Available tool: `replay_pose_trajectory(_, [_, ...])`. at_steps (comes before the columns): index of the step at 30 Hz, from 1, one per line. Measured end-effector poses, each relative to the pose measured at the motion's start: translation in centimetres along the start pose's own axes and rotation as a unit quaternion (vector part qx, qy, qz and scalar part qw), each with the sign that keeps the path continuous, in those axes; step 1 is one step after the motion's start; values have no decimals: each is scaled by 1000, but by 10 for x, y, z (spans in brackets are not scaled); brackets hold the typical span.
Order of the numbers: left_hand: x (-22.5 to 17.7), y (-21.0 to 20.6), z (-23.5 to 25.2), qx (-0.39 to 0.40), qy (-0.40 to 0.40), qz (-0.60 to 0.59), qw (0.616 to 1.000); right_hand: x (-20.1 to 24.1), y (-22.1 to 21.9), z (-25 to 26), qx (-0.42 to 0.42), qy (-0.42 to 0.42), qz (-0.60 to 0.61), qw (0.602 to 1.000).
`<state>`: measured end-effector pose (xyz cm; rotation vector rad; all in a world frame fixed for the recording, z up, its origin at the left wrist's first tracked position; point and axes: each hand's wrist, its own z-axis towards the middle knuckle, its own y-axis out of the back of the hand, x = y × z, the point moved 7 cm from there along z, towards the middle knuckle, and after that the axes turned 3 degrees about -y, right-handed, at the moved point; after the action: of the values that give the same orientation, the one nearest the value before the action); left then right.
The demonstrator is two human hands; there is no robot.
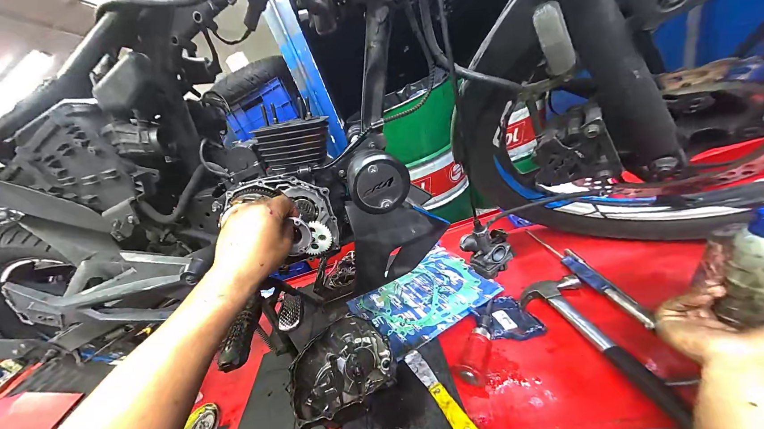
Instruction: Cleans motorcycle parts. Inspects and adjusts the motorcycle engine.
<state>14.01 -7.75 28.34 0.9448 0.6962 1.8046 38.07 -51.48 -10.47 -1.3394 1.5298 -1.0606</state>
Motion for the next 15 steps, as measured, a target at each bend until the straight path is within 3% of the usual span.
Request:
replay_pose_trajectory(3, [0, 0, -4, -25, -11, -14, 1000, -2, -1, 0, -2, 6, -4, 1000])
replay_pose_trajectory(11, [7, 0, -4, -42, 104, -71, 991, -2, 0, 0, -16, 9, -15, 1000])
replay_pose_trajectory(15, [-3, -4, 7, 8, 34, 18, 999, -3, 2, 0, -25, 20, -29, 999])
